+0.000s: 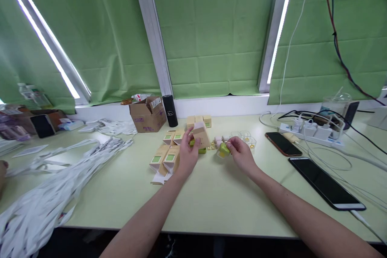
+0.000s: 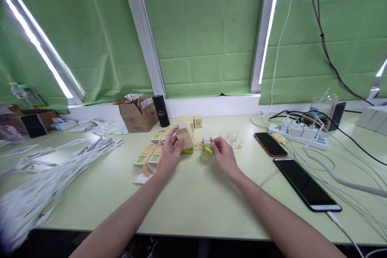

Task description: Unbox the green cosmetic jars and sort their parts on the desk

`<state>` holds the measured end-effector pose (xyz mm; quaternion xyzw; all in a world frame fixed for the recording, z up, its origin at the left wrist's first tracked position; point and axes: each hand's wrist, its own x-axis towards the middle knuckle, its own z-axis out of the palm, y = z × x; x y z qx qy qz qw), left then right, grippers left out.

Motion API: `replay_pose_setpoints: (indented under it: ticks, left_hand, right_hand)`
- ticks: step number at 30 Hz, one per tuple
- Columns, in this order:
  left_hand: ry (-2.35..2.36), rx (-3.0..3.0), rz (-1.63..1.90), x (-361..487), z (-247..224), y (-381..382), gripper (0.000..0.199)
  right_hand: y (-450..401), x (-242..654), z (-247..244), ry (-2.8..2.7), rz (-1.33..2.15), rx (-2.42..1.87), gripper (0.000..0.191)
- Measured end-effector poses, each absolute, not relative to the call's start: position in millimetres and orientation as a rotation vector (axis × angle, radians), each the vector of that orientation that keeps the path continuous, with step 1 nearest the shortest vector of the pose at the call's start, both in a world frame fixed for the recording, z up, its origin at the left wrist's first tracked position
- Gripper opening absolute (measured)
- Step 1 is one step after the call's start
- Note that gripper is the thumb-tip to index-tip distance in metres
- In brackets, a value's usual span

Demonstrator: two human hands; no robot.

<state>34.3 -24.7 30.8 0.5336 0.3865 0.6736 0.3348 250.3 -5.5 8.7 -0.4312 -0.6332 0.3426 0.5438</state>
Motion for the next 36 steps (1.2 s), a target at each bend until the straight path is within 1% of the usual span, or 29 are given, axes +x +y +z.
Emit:
replay_pose_setpoints:
  ticks: [3, 8, 13, 17, 21, 26, 30, 36]
  left_hand:
    - [0.840, 1.111, 1.722, 32, 30, -20, 0.063]
    - [0.623, 0.905, 1.604, 28, 28, -18, 0.036]
    - [0.578, 0.793, 1.532, 27, 31, -20, 0.026]
    - [0.599, 0.760, 1.527, 28, 35, -19, 0.027]
    - [0.656, 0.774, 1.494, 29, 35, -21, 0.026]
    - [0.652, 0.853, 1.457, 34, 34, -27, 0.034]
    - [0.671, 0.895, 1.441, 39, 37, -34, 0.037]
    - [0.720, 1.011, 1.409, 47, 36, -39, 0.050]
  right_hand:
    - [-10, 249, 10, -1.676, 0.723, -1.109, 0.026]
    - [-17, 249, 14, -1.880, 0.609, -1.207, 0.020]
    - [-17, 250, 14, -2.008, 0.526, -1.212, 0.019]
    - [-18, 249, 13, -2.036, 0.509, -1.211, 0.020]
    - [-22, 248, 18, -1.949, 0.491, -1.133, 0.021]
    - [-31, 244, 27, -1.820, 0.487, -0.981, 0.026]
    - [-35, 238, 30, -1.817, 0.543, -0.959, 0.033]
    - [-34, 235, 28, -1.787, 0.640, -0.943, 0.040]
